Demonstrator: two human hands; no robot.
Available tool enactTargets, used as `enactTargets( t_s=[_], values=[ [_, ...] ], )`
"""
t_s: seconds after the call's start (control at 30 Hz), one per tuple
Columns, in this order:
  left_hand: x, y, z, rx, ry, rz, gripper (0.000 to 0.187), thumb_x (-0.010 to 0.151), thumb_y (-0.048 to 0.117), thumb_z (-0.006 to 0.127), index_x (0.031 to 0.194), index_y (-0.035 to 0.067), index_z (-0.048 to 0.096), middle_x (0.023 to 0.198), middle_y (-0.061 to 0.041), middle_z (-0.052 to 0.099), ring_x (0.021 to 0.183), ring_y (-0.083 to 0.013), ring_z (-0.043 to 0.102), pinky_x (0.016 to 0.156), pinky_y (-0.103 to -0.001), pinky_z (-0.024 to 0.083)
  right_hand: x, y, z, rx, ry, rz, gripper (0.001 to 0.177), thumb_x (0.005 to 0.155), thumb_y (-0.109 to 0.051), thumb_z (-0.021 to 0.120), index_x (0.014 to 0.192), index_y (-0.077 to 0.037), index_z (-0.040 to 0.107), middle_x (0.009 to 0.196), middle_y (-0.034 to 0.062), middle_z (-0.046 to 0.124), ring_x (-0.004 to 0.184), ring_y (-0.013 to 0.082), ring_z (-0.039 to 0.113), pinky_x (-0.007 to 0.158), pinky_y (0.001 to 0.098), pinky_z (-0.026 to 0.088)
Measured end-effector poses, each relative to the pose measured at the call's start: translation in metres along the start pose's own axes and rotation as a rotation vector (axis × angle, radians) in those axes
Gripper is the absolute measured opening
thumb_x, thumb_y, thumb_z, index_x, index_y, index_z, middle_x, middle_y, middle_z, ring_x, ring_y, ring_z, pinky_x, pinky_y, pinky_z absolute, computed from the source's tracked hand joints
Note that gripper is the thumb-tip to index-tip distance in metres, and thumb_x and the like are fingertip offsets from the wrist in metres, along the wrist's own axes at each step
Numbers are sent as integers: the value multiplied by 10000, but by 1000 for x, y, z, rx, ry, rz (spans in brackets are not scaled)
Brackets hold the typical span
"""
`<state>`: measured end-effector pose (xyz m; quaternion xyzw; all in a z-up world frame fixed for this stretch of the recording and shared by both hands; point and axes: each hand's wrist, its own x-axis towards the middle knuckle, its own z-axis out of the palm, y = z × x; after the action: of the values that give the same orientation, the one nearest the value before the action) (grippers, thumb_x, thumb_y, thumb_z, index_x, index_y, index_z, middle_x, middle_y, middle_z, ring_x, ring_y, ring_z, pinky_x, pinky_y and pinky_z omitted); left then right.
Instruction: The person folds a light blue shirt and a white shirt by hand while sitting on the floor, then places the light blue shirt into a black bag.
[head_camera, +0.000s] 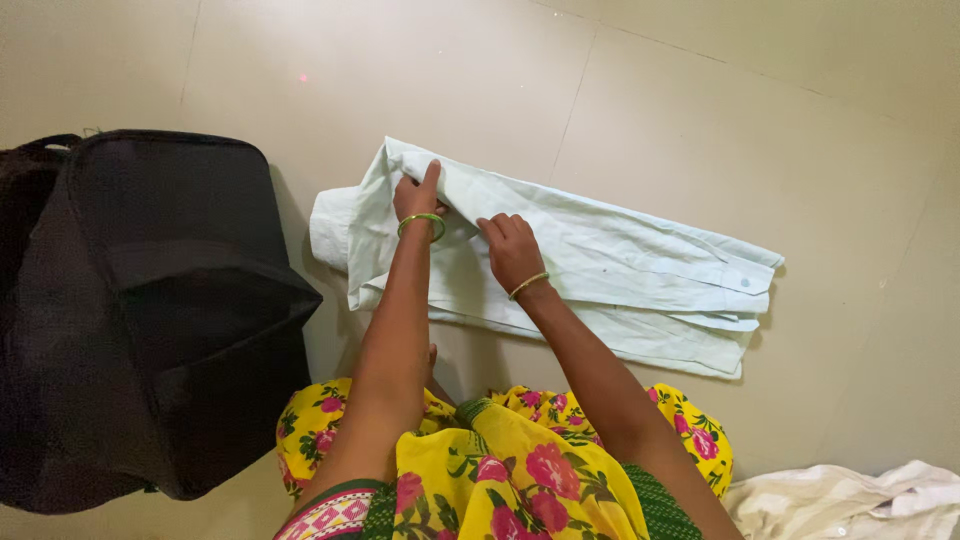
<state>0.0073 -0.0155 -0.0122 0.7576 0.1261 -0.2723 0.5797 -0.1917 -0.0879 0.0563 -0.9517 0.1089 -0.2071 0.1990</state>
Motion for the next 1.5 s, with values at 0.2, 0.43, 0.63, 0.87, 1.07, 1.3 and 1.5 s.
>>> enactTargets(
  t_s=[0.2,0.43,0.63,0.87,1.07,1.3,1.5],
  values=[
    [67,-39,5,143,73,332,408,811,324,758,1024,-23,741,899,-129,769,798,-258,737,761,-384,548,-2,0,-14,69,6,-81,393,814,89,618,1191,-7,676,1026,115,624,903,297,572,848,405,493],
    [71,-21,-9,370,181,388,385,869,329,787,885,-38,675,779,-139,676,685,-256,587,704,-438,499,-29,18,-8,111,37,-97,427,892,-125,741,1297,-27,648,1280,122,656,1142,313,615,993,468,458],
    [61,-10,-12,-153,83,183,435,813,194,817,1129,15,577,870,-29,661,718,-143,596,630,-333,531,-47,64,-26,-185,18,65,525,1001,-360,667,1472,-150,575,1568,95,503,1454,351,423,1219,611,241],
    [52,1,-16,-143,16,269,613,821,31,762,1328,103,426,909,-33,703,791,-126,615,674,-289,515,-57,79,-18,-285,-191,184,627,987,-575,531,1562,-338,454,1716,73,212,1568,388,150,1169,747,-12],
    [41,15,-21,120,106,549,731,800,-78,815,1401,137,458,848,-81,586,757,-172,547,750,-302,527,-60,80,-12,-303,-222,208,650,989,-608,510,1579,-349,423,1727,46,199,1583,365,109,1175,745,-46],
    [-34,-9,6,494,233,1273,168,1051,116,687,1183,56,602,1212,-85,629,1146,-322,630,1150,-476,460,-75,84,-29,-251,-152,235,691,1016,-607,474,1608,-261,386,1730,57,186,1592,352,130,1193,737,-34],
    [-73,-31,19,899,-204,1301,533,1005,454,600,1384,80,592,1499,-154,507,1436,-381,401,1192,-628,237,-133,121,-71,-311,-198,297,720,1022,-587,453,1633,-226,334,1734,57,196,1597,315,143,1210,720,-23]
  ],
)
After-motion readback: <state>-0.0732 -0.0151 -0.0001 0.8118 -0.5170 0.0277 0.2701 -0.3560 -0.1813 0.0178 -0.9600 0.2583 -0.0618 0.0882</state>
